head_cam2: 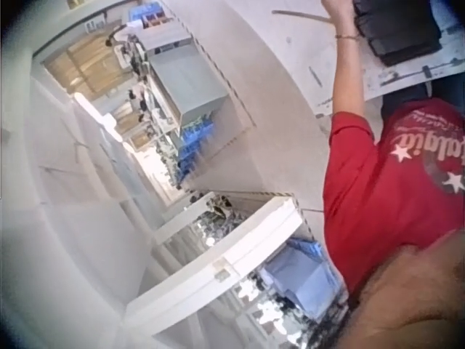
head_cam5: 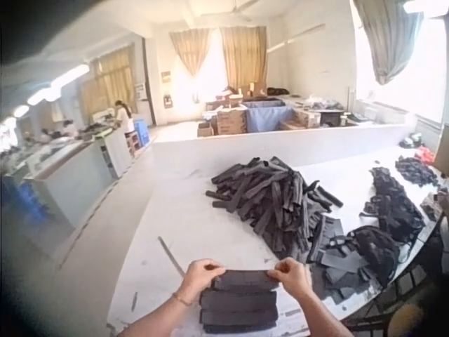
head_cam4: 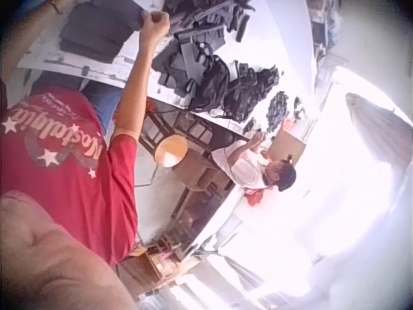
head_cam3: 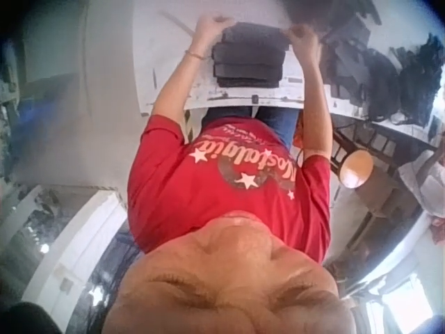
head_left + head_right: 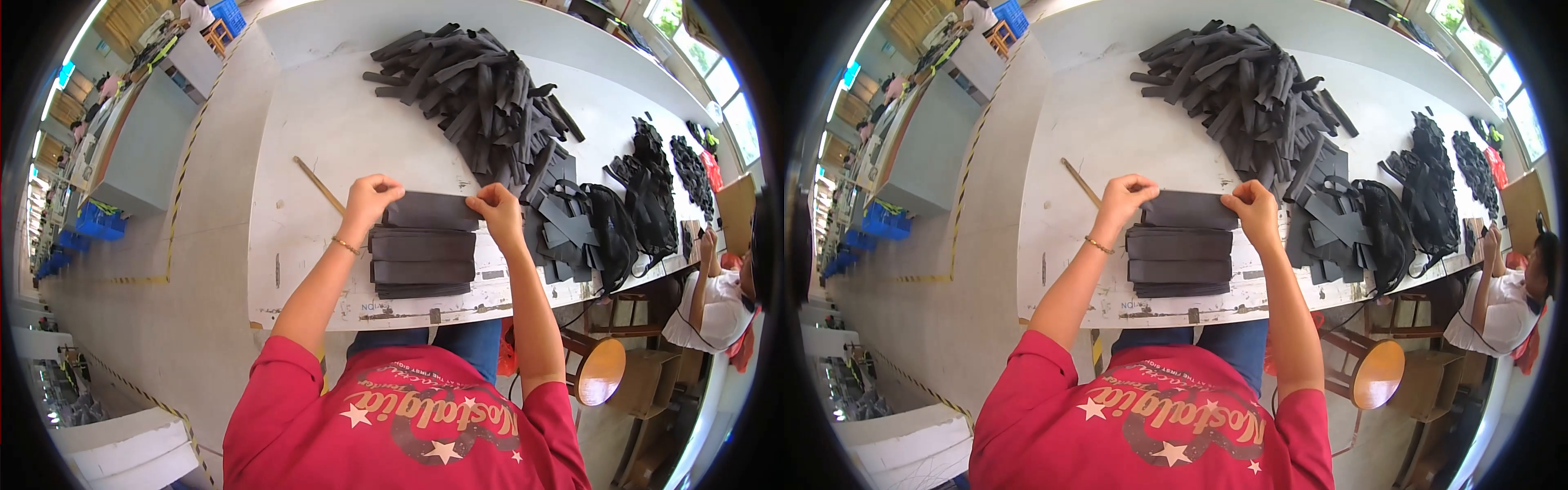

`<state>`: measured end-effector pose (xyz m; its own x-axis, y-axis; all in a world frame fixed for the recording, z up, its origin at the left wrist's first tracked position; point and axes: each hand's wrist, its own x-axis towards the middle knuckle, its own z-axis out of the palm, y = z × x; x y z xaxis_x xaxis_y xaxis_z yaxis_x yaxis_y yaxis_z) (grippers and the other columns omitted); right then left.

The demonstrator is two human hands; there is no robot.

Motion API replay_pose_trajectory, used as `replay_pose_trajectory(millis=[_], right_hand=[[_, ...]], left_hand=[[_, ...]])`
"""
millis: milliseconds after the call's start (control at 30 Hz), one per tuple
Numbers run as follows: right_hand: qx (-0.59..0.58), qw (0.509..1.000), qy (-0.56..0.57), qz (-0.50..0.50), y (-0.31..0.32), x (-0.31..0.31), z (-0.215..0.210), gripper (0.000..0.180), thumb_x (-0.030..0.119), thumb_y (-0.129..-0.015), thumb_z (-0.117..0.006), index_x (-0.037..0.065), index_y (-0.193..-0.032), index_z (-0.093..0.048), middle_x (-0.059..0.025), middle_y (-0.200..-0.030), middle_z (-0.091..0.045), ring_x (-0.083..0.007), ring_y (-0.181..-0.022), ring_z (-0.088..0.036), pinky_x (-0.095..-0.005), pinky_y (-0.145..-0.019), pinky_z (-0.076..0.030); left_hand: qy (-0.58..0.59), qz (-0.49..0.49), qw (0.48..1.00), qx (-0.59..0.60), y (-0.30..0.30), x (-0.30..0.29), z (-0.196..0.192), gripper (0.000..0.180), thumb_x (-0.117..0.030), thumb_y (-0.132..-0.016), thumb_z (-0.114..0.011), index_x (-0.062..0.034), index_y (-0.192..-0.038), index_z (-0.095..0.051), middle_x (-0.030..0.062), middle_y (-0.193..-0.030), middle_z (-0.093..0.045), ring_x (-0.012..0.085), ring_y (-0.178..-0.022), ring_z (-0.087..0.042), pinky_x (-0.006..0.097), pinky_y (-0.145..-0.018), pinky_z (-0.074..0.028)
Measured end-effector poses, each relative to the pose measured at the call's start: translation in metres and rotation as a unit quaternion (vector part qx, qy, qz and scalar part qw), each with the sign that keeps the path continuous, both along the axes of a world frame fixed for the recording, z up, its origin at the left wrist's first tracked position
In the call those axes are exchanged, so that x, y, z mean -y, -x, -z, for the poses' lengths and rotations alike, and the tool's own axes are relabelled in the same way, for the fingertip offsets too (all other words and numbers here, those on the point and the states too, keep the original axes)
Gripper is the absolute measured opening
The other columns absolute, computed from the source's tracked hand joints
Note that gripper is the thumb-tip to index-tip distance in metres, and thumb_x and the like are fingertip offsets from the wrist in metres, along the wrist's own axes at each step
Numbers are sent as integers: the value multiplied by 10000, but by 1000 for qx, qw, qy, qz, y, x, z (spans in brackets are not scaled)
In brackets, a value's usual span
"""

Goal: Handling and inspecting grey foam rectangular pieces at an assembly workstation.

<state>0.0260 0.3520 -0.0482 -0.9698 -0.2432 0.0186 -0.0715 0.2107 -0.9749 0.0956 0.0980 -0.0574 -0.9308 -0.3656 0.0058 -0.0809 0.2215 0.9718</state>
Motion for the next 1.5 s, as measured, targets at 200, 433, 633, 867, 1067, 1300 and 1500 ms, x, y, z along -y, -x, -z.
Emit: replay_pose_trajectory(millis=[200, 433, 633, 867, 1067, 1300, 1500], right_hand=[[-153, 963, -220, -30, 1, -6, 49, 283, 168, -697, -823, 8, -827, -629, -120, -759, -644, -263, -674, -608, -352, -631, -476], [-67, 961, -176, 203, 23, -49, 32, 278, 230, -817, -748, 23, -930, -600, -120, -872, -648, -257, -753, -633, -351, -684, -488], [-119, 871, -379, 288, 61, -92, 59, 299, 218, -833, -719, 11, -1008, -593, -122, -831, -660, -268, -768, -649, -378, -686, -494], [100, 981, 168, 19, -15, -89, -14, 164, 103, -920, -636, -16, -1031, -654, 5, -757, -630, -59, -615, -534, -203, -574, -421], [81, 965, 194, 154, -47, -91, -21, 158, 146, -955, -605, -6, -993, -629, 12, -681, -575, -46, -554, -493, -197, -511, -384], [-23, 936, 289, 197, -85, -44, -45, 198, 64, -925, -602, -33, -1093, -563, -1, -711, -545, -81, -601, -515, -215, -592, -412], [23, 961, 240, 136, -79, -66, -34, 127, 58, -922, -609, -21, -1022, -604, -25, -769, -598, -82, -612, -538, -208, -560, -411]], left_hand=[[156, 83, 981, 78, -3, -2, 36, 140, -128, -735, -770, -51, -829, -701, 63, -745, -671, 145, -664, -612, 289, -636, -493], [230, 112, 966, -29, 39, -11, -13, 135, -120, -821, -708, -25, -915, -686, 60, -814, -641, 138, -701, -591, 281, -661, -494], [-87, 287, 952, 55, 84, -105, -27, 256, -241, -931, -620, 6, -966, -676, 80, -838, -686, 151, -742, -638, 260, -685, -512], [-512, 261, 806, 139, 79, -149, -17, 399, -379, -935, -619, 0, -1054, -647, 117, -942, -679, 215, -892, -667, 368, -811, -565], [-476, 165, 863, 44, 52, -168, -33, 274, -222, -908, -675, 21, -1032, -650, 126, -947, -692, 232, -850, -690, 392, -789, -575], [-436, 38, 899, -17, 35, -173, -43, 208, -182, -860, -735, -1, -924, -654, 86, -842, -687, 179, -684, -679, 321, -641, -579], [-413, 5, 910, -26, 26, -171, -51, 232, -213, -859, -739, -16, -925, -633, 75, -842, -679, 176, -699, -679, 302, -594, -583]])
